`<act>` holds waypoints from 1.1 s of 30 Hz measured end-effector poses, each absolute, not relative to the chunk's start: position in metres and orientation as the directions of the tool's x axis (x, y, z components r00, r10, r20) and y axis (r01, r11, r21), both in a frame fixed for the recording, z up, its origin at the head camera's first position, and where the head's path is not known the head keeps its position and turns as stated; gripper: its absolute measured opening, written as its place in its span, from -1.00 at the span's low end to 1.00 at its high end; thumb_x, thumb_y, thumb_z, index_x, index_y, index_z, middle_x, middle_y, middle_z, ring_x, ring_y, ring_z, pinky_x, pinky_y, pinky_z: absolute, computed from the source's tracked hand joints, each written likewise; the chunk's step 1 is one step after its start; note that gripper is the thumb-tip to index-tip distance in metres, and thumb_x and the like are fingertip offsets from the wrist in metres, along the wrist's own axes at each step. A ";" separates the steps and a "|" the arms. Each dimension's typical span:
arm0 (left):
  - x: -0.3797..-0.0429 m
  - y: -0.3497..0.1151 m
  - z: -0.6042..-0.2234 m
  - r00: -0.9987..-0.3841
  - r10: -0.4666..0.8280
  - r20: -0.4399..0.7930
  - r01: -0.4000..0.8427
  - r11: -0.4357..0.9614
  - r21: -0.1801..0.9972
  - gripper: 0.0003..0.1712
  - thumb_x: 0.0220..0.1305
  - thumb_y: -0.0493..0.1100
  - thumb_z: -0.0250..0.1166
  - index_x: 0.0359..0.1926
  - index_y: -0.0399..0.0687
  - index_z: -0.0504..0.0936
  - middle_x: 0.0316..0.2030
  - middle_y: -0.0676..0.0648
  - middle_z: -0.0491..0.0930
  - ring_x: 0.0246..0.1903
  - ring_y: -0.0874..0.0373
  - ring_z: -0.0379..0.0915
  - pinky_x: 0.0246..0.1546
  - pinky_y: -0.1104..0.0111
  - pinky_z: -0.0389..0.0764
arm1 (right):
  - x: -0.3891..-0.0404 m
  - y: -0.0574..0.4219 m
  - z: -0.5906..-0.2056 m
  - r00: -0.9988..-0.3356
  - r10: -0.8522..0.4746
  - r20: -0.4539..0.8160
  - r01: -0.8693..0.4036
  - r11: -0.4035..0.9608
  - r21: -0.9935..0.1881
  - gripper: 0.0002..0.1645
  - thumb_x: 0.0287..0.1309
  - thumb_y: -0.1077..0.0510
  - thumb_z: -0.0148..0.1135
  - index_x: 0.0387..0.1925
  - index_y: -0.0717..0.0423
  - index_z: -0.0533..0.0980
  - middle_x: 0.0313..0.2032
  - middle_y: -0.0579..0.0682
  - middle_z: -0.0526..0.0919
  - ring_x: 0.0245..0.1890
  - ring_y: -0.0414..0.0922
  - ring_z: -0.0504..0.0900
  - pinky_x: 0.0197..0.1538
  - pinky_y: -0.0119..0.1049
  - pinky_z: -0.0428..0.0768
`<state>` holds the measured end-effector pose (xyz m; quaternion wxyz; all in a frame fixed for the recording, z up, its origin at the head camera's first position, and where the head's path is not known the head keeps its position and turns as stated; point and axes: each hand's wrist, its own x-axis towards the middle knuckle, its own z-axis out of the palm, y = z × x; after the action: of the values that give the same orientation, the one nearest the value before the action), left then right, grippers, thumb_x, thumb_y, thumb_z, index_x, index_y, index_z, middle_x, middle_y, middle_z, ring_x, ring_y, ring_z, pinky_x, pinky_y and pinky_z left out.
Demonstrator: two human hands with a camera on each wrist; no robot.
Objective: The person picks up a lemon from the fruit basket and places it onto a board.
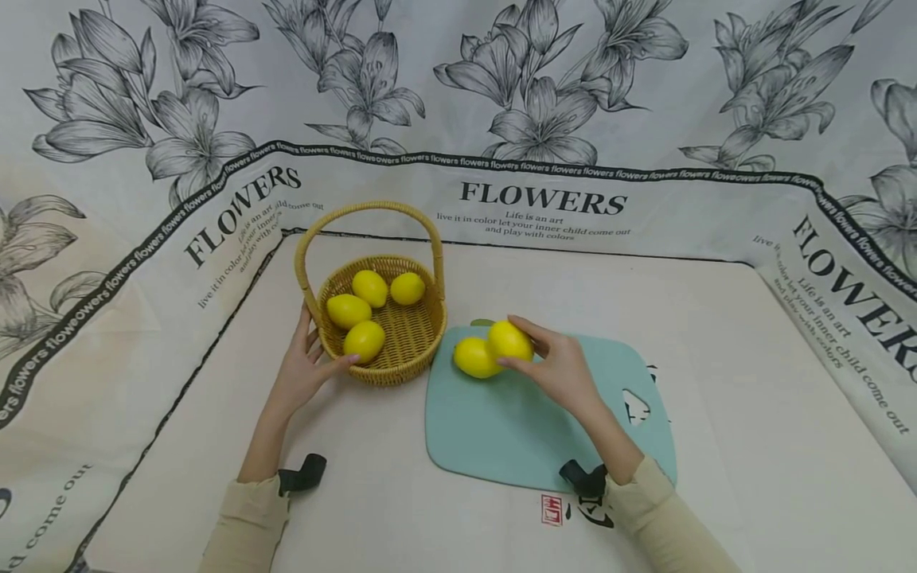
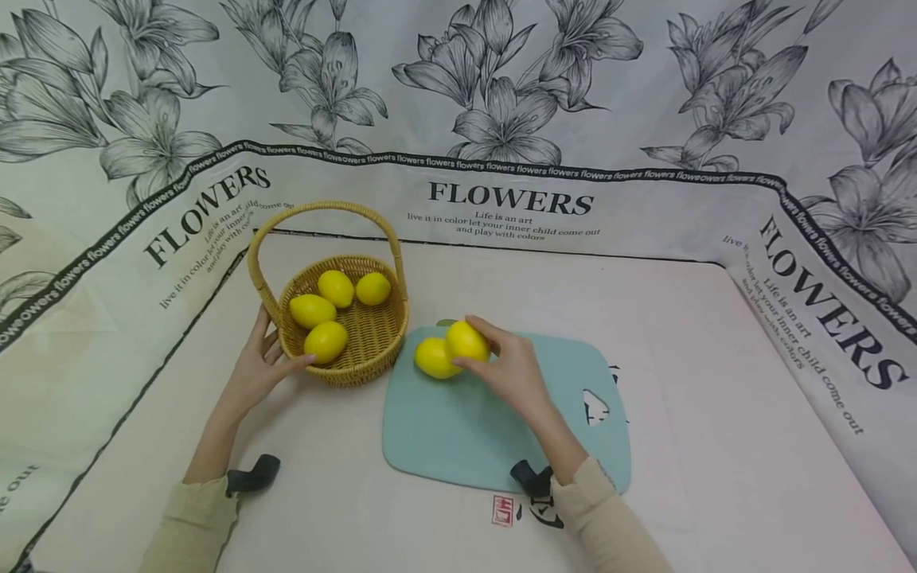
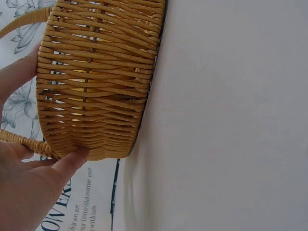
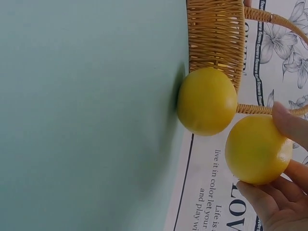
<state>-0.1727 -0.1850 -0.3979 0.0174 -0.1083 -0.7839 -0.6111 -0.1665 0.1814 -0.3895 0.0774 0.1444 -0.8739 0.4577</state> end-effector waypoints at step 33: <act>-0.189 -0.194 -0.427 -0.972 0.149 0.182 0.212 0.216 0.953 0.34 0.10 -0.31 0.44 0.49 0.41 -0.42 0.50 0.01 -0.40 0.44 -0.15 -0.18 0.39 0.01 0.10 | -0.158 0.216 -0.409 -0.968 -0.126 0.219 -0.250 0.596 -0.763 -0.21 -0.01 0.12 0.48 0.28 0.19 0.42 0.23 0.14 0.47 0.22 0.08 0.44 0.17 -0.13 0.52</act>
<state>-0.1886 -0.1943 -0.4267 0.0256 -0.1157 -0.7792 -0.6154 -0.1582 0.2155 -0.4094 0.0710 0.1055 -0.8906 0.4367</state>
